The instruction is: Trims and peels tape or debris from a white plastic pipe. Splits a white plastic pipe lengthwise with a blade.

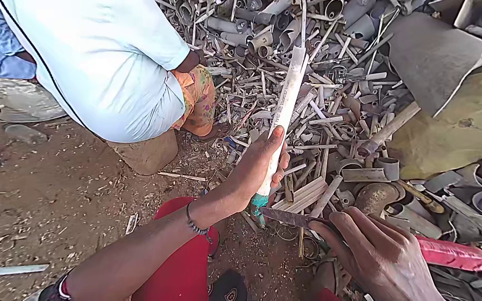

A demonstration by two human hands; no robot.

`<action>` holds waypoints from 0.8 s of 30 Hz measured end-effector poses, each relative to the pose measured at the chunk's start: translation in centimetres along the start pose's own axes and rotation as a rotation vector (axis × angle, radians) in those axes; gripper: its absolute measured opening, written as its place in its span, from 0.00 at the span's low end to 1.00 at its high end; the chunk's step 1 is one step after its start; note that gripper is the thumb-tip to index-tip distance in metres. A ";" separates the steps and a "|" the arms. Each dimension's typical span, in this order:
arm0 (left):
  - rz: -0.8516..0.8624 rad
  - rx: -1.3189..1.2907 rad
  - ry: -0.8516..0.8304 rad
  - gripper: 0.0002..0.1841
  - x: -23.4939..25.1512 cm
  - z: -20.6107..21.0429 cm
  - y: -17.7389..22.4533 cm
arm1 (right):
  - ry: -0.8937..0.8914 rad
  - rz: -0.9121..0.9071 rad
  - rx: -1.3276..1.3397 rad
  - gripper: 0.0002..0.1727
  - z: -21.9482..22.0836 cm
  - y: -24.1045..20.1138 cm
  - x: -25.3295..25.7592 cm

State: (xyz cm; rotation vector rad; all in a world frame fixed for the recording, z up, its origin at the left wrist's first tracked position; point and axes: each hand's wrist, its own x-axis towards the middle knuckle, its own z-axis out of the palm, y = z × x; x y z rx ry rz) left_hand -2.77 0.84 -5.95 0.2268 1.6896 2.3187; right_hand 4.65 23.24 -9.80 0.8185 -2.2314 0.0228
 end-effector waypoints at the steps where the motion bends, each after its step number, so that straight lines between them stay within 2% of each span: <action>1: 0.011 0.007 0.001 0.20 0.0 0.0 -0.1 | 0.002 0.003 -0.002 0.24 0.1 0.0 0.0; 5: 0.033 0.014 0.016 0.19 -0.2 0.3 -0.4 | 0.011 0.019 0.052 0.26 0.6 0.2 -0.1; 9: -0.073 -0.068 -0.015 0.22 -0.4 0.7 -0.2 | 0.017 0.032 0.245 0.26 2.0 1.1 -0.7; 14: -0.250 -0.180 -0.301 0.25 -0.4 0.3 -0.4 | -0.020 0.130 0.665 0.31 3.8 0.5 -1.3; 17: -0.279 -0.293 -0.429 0.27 -0.1 0.1 0.0 | -0.055 0.259 1.022 0.31 4.4 -0.5 -1.5; 19: -0.229 -0.361 -0.370 0.28 0.4 -0.5 0.6 | -0.051 0.404 1.303 0.26 3.9 -0.8 -1.4; 21: -0.073 -0.187 -0.224 0.26 1.4 -1.7 1.1 | 0.029 0.623 1.656 0.24 2.8 -0.4 -1.1; 23: 0.056 -0.002 -0.115 0.24 2.3 -3.1 0.8 | 0.232 0.779 1.912 0.27 0.2 1.3 0.1; 24: 0.032 -0.049 -0.062 0.25 2.5 -3.4 0.7 | 0.322 0.774 1.904 0.29 -0.8 2.5 0.4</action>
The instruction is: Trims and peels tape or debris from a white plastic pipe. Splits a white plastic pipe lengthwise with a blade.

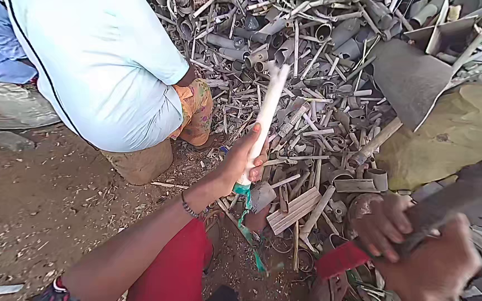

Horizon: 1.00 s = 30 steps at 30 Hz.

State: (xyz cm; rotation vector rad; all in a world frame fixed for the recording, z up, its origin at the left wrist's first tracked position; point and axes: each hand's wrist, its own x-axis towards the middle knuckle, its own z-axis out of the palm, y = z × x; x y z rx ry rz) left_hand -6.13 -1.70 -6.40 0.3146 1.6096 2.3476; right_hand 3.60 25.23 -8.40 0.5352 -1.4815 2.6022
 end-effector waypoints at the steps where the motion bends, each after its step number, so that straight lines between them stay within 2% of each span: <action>1: -0.031 -0.081 0.074 0.26 0.1 0.0 0.0 | 0.032 -0.067 -0.062 0.31 -0.4 -1.0 0.3; 3: -0.042 -0.196 0.201 0.26 -0.2 0.2 0.1 | 0.103 -0.110 -0.260 0.32 -0.9 -1.3 0.5; 4: -0.025 -0.214 0.238 0.26 -0.5 0.4 0.2 | 0.104 -0.074 -0.312 0.32 -0.7 -0.8 0.4; 9: 0.082 -0.185 0.263 0.22 -1.8 2.4 -0.2 | -0.058 0.241 -0.434 0.25 2.4 3.6 -1.1; 12: 0.170 -0.104 0.242 0.19 -2.5 3.7 -1.1 | -0.178 0.160 -0.555 0.18 4.3 5.0 -1.5; 15: 0.273 -0.036 0.189 0.17 -2.9 5.0 -2.1 | -0.178 0.098 -0.678 0.23 5.1 5.5 -1.3; 17: 0.284 -0.023 0.140 0.17 -3.0 5.6 -2.7 | -0.148 0.115 -0.732 0.21 5.1 5.7 -1.0; 21: 0.163 -0.079 0.080 0.20 -3.1 6.1 -3.0 | -0.273 0.132 -0.696 0.10 4.0 5.2 -0.5; 25: -0.051 -0.246 0.075 0.28 -2.5 5.3 -1.7 | -0.362 0.075 -0.735 0.08 2.8 4.6 -0.7; 27: -0.093 -0.261 0.121 0.28 -2.3 5.1 -1.4 | -0.362 0.086 -0.672 0.09 2.6 4.8 -0.9; 30: -0.047 -0.208 0.202 0.27 -2.1 5.5 -1.8 | -0.342 0.180 -0.538 0.20 2.9 5.2 -1.1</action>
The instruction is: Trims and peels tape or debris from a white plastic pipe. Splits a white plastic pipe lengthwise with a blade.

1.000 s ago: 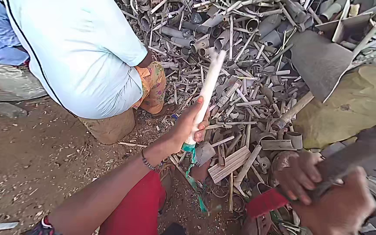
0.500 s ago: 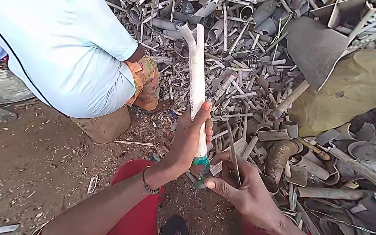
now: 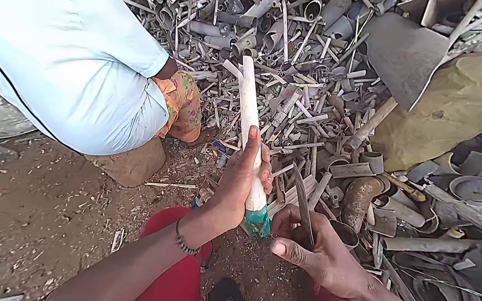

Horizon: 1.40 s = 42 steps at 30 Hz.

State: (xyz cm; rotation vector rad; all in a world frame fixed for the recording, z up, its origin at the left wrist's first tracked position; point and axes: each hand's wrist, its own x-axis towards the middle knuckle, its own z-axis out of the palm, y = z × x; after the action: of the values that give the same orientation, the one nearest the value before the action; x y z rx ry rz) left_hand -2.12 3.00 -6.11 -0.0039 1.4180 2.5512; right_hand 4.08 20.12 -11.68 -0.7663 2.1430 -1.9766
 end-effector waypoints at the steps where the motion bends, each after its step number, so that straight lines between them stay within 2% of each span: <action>1: 0.048 0.022 -0.006 0.27 0.0 0.1 -0.3 | 0.019 0.014 -0.006 0.22 0.3 0.1 0.1; 3: 0.150 0.065 -0.062 0.26 0.1 0.0 -1.0 | 0.079 0.019 -0.069 0.20 0.9 0.4 0.3; 6: 0.203 0.108 -0.127 0.26 0.0 -0.1 -1.2 | 0.135 -0.006 -0.108 0.08 1.0 0.6 0.7; 9: 0.083 -0.009 -0.205 0.29 -0.1 -0.4 -0.5 | 0.078 -0.055 -0.057 0.06 0.2 0.4 0.8; 12: -0.030 -0.146 -0.330 0.34 -0.3 -1.1 -0.4 | -0.041 -0.154 -0.045 0.09 -0.7 0.1 0.4; 18: -0.109 -0.239 -0.530 0.33 -1.4 -1.3 -0.7 | -0.182 -0.160 0.061 0.11 -0.8 -0.4 -0.5; 26: -0.160 -0.353 -0.574 0.34 -1.9 -1.4 0.2 | -0.228 -0.122 0.177 0.10 -0.5 -1.5 -1.1; 32: -0.174 -0.406 -0.685 0.35 -2.2 -1.9 0.6 | -0.236 -0.086 0.203 0.12 0.2 -2.2 -1.8; 42: -0.259 -0.413 -0.678 0.37 -2.4 -2.7 1.5 | -0.236 0.007 0.292 0.11 1.2 -2.3 -2.6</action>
State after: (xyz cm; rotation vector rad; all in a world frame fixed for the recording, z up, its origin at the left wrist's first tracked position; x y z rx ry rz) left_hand -0.34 -0.50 -6.00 0.5178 0.5916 2.2514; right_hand 7.40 20.19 -10.26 -0.8853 1.6784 -2.0181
